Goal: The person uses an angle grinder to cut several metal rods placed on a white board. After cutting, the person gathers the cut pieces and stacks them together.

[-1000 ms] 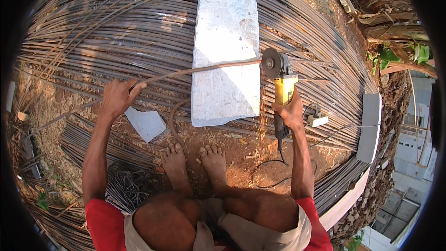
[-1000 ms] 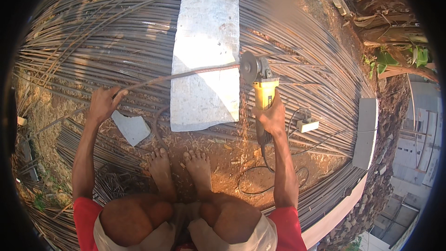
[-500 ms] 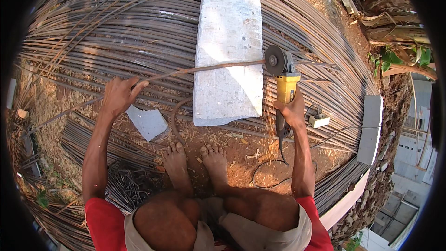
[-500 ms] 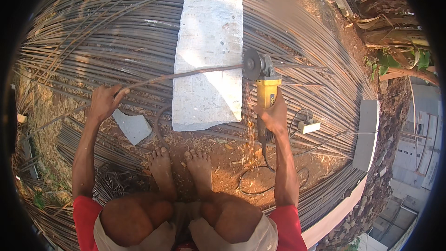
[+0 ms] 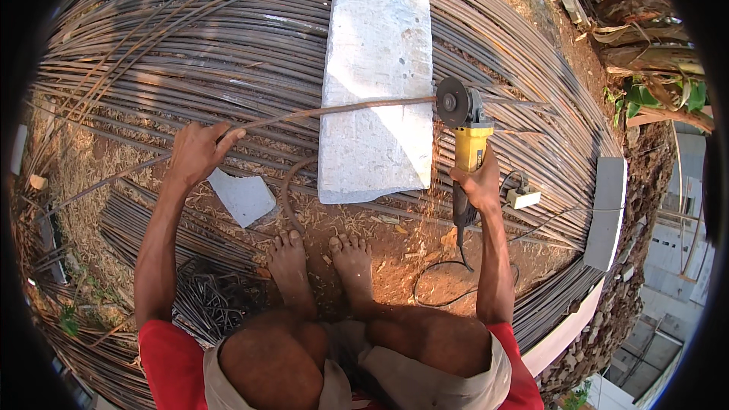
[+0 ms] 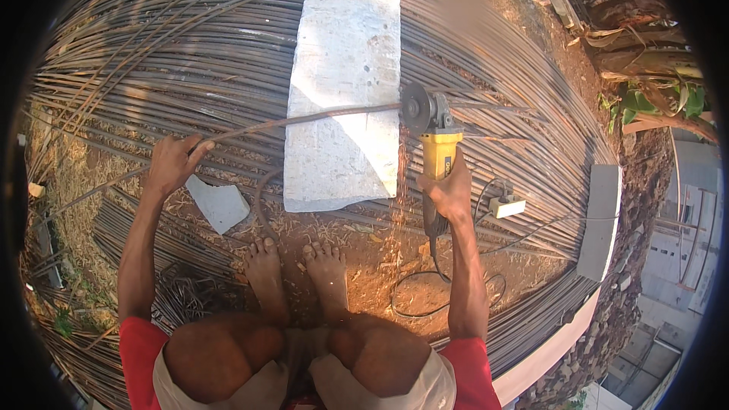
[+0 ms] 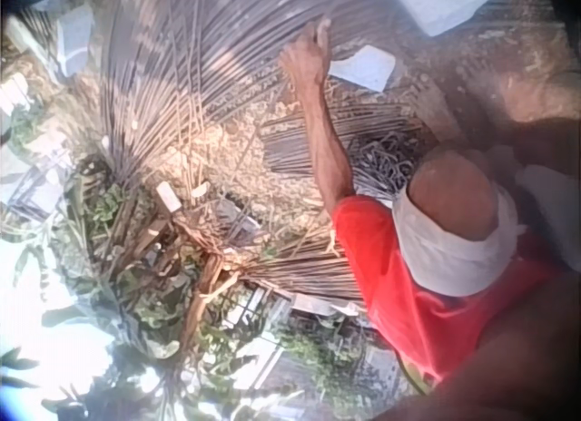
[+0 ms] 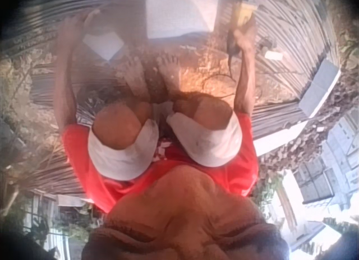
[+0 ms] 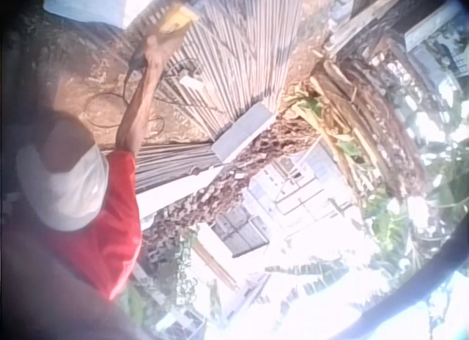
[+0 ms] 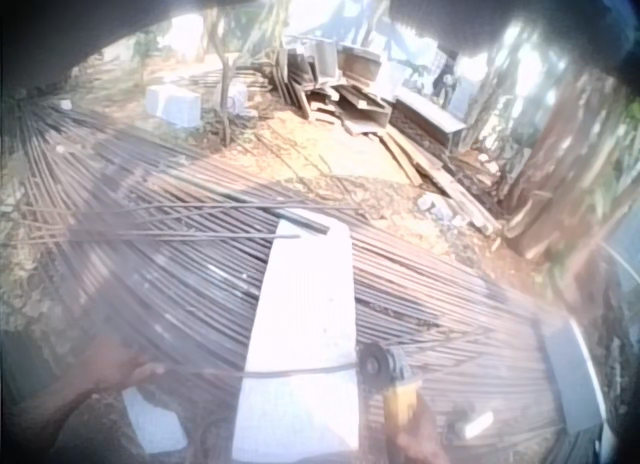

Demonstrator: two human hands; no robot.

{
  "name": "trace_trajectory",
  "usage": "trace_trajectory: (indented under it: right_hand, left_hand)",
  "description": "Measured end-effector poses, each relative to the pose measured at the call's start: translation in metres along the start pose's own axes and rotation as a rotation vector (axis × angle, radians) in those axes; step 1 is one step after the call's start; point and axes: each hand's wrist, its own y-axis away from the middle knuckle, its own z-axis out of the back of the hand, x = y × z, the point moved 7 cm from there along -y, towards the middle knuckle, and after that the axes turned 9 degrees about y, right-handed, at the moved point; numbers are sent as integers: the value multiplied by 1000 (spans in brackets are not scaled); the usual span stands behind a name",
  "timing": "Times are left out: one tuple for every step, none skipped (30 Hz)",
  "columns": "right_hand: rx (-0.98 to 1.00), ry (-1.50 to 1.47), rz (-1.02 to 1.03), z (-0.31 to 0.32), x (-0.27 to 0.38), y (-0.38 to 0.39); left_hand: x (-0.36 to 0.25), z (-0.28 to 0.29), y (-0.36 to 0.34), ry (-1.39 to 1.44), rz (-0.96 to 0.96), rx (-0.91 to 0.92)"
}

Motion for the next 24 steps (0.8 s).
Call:
trace_trajectory:
  right_hand:
    - [3, 20, -7, 0, 0, -1]
    - [6, 40, -13, 0, 1, -2]
    - [7, 50, -24, 1, 1, -1]
    - [8, 59, -32, 2, 4, -2]
    - [10, 69, -39, 2, 5, -3]
    - [3, 61, -32, 2, 3, -3]
    - [-5, 55, -27, 1, 1, -3]
    - [-12, 48, -21, 1, -1, -3]
    - [-13, 52, -29, 1, -4, -3]
    - [-11, 52, -35, 1, -1, -3]
    - [-10, 53, -41, 1, 0, -3]
    - [1, 57, -44, -1, -1, -3]
    - [9, 63, -49, -1, -2, -2]
    - [18, 69, -54, -1, -3, -2]
    - [11, 82, -50, 0, -3, -2]
    - [4, 94, -47, 0, -3, -2]
    - [-3, 107, -45, 1, -2, -2]
    - [-7, 96, -51, 1, -3, -2]
    - [-11, 86, -57, 1, -5, -2]
    - [-16, 77, -64, 1, -6, -2]
    - [-19, 80, -53, 2, -6, -3]
    - [-20, 81, -41, 3, -2, -5]
    - [-21, 82, -29, 3, 2, -7]
    - [-27, 84, -24, 5, 5, -9]
  left_hand:
    - [1, -1, 0, 10, 20, 13]
    - [3, -1, 0, 19, 40, 26]
    - [4, -2, 0, 29, 60, 38]
    - [4, -2, 0, 27, 60, 41]
    - [4, -3, 0, 26, 60, 44]
    - [4, -3, 0, 25, 61, 47]
    - [4, -4, 0, 7, 43, 34]
    - [4, -4, 0, -10, 24, 21]
    - [4, -4, -1, -27, 5, 9]
    - [5, -4, 0, -23, 14, 20]
    - [5, -3, 0, -19, 23, 32]
    - [6, -3, 0, -16, 31, 44]
    - [6, -3, 0, -13, 27, 44]
    - [6, -4, -1, -12, 23, 44]
    - [6, -3, -1, -10, 18, 44]
    - [6, -4, -1, -8, 26, 48]
    - [6, -4, -1, -5, 33, 51]
    - [6, -4, -1, -3, 41, 54]
    - [4, -5, -2, -3, 38, 50]
    - [2, -5, -2, -3, 34, 46]
    - [1, -7, -2, -2, 30, 43]
    - [2, -7, -1, 14, 35, 44]
    - [4, -9, -1, 29, 39, 46]
    - [6, -11, 0, 46, 43, 48]
